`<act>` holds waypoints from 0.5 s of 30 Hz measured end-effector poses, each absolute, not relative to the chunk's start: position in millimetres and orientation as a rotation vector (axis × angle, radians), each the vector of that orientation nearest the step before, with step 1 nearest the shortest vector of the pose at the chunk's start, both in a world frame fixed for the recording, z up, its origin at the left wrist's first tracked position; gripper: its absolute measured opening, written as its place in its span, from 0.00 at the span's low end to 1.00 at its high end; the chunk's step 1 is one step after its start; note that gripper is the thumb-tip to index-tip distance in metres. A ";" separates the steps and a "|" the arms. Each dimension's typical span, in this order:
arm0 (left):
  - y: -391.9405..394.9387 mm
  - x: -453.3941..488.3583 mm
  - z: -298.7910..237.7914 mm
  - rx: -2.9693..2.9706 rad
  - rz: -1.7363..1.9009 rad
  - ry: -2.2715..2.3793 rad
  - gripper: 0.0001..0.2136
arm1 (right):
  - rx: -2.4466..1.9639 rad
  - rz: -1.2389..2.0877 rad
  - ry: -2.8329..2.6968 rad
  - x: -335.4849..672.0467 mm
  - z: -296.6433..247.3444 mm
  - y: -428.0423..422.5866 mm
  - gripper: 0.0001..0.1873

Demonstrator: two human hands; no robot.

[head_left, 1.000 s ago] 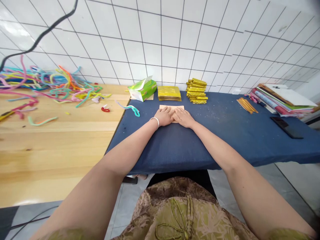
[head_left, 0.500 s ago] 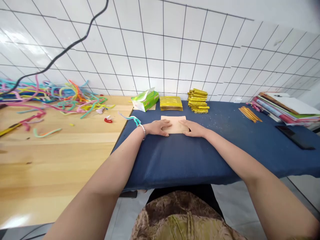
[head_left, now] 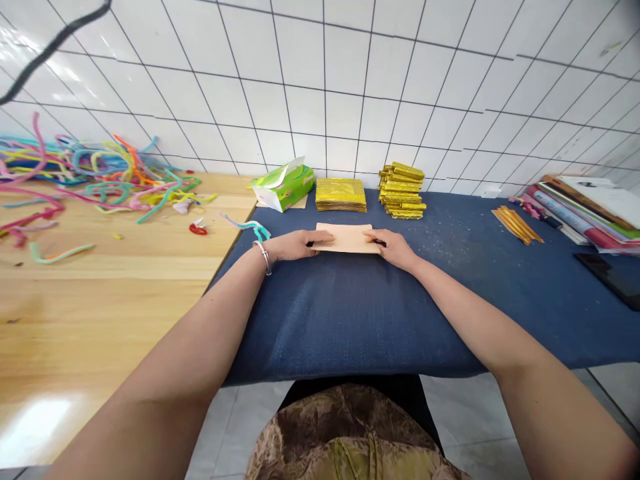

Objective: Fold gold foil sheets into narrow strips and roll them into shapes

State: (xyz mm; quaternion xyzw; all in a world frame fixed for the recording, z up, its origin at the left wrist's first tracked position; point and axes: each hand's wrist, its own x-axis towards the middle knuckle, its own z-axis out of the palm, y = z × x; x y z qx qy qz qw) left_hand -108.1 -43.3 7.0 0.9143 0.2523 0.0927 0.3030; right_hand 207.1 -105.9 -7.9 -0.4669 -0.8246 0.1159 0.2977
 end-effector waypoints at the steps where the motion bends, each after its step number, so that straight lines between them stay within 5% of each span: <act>1: -42.8 -107.5 5.4 2.377 0.313 0.680 0.24 | -1.219 0.305 -2.206 206.2 -6.0 -108.0 0.20; 4: -44.1 -104.1 3.8 2.196 0.504 0.750 0.19 | -1.197 0.324 -2.217 202.1 -0.7 -115.0 0.14; 9: -48.7 -91.4 3.5 2.170 0.667 0.876 0.14 | -1.342 0.171 -2.154 195.1 0.4 -121.3 0.22; 15: -54.4 -74.8 -2.8 2.190 0.834 1.269 0.12 | -1.485 0.081 -2.139 190.8 -3.4 -118.5 0.18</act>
